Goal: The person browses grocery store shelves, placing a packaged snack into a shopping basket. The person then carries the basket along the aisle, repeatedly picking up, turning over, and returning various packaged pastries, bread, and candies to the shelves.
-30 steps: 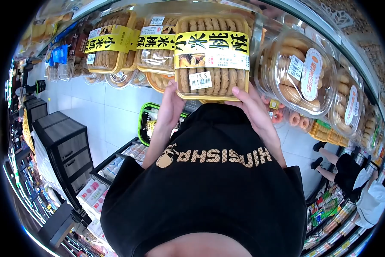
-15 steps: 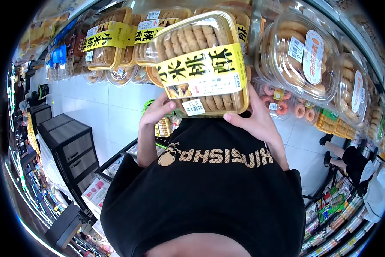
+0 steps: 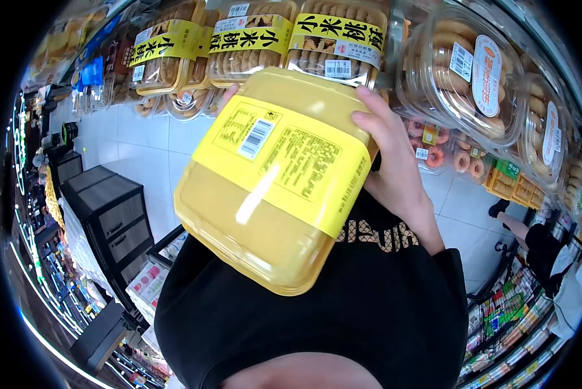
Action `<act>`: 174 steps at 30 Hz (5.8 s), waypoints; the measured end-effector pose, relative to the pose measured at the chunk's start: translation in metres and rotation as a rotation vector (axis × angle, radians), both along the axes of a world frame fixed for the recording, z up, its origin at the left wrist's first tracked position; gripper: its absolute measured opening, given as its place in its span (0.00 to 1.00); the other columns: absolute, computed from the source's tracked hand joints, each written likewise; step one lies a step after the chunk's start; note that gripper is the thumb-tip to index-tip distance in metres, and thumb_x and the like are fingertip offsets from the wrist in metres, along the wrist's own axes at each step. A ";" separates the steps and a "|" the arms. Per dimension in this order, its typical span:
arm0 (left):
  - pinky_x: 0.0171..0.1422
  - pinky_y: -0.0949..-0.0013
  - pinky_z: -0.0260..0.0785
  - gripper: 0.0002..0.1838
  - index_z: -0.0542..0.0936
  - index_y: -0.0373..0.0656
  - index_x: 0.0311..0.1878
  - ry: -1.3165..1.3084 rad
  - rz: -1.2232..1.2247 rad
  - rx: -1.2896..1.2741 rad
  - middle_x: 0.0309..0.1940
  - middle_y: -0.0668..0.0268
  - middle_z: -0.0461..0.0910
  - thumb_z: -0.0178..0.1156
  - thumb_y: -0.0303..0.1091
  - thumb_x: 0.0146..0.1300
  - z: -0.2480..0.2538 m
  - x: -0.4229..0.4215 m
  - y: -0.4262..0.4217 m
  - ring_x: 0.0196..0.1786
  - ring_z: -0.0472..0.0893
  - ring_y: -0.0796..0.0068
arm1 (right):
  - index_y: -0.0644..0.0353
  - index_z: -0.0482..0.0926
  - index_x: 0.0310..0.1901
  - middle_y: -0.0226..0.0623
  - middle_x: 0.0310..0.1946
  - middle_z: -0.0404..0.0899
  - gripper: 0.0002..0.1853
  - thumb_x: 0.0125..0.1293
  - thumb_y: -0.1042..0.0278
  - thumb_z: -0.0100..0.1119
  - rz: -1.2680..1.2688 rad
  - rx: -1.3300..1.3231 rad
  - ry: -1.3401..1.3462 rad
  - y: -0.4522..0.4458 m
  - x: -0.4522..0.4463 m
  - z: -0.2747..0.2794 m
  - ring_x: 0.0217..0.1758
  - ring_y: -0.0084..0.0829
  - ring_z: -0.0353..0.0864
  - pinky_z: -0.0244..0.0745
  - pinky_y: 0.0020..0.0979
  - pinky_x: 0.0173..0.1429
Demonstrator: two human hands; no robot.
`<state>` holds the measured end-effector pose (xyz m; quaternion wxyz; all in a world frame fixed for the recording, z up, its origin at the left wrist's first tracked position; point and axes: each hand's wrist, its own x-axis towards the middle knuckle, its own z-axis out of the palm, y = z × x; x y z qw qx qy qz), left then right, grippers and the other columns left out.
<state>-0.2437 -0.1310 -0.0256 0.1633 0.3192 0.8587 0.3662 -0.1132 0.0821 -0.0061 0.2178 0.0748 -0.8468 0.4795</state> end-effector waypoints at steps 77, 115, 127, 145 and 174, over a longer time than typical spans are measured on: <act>0.47 0.73 0.68 0.18 0.67 0.35 0.48 -1.159 0.533 0.457 0.39 0.59 0.74 0.45 0.41 0.63 -0.242 0.044 0.012 0.41 0.77 0.71 | 0.62 0.68 0.44 0.38 0.40 0.70 0.13 0.61 0.64 0.50 -0.462 -1.486 -1.059 0.032 0.023 -0.252 0.47 0.30 0.70 0.68 0.32 0.53; 0.52 0.71 0.65 0.22 0.67 0.38 0.54 -0.912 0.543 0.458 0.45 0.65 0.74 0.56 0.36 0.58 -0.081 0.279 -0.032 0.47 0.73 0.76 | 0.68 0.58 0.57 0.41 0.51 0.69 0.34 0.51 0.64 0.64 0.204 -0.941 -1.000 0.028 0.238 -0.096 0.53 0.27 0.68 0.64 0.27 0.57; 0.51 0.73 0.65 0.24 0.71 0.36 0.51 -0.797 0.132 0.232 0.41 0.64 0.76 0.61 0.41 0.55 -0.045 0.238 0.011 0.45 0.73 0.78 | 0.68 0.61 0.55 0.40 0.49 0.70 0.35 0.44 0.74 0.68 0.005 -0.890 -0.785 0.050 0.262 -0.053 0.52 0.27 0.69 0.65 0.27 0.55; 0.52 0.67 0.65 0.21 0.70 0.42 0.40 0.142 0.237 0.771 0.37 0.63 0.63 0.64 0.24 0.40 0.003 0.164 -0.045 0.49 0.70 0.65 | 0.57 0.76 0.44 0.39 0.46 0.69 0.19 0.47 0.78 0.58 -0.200 0.195 -0.032 -0.004 0.147 0.019 0.45 0.33 0.73 0.69 0.27 0.47; 0.56 0.69 0.59 0.25 0.63 0.41 0.56 -1.238 0.374 0.599 0.47 0.65 0.71 0.53 0.42 0.60 -0.204 0.060 -0.004 0.53 0.69 0.75 | 0.58 0.66 0.52 0.31 0.38 0.75 0.29 0.50 0.56 0.64 -0.319 -0.556 -1.023 0.036 0.073 -0.214 0.37 0.20 0.72 0.66 0.21 0.35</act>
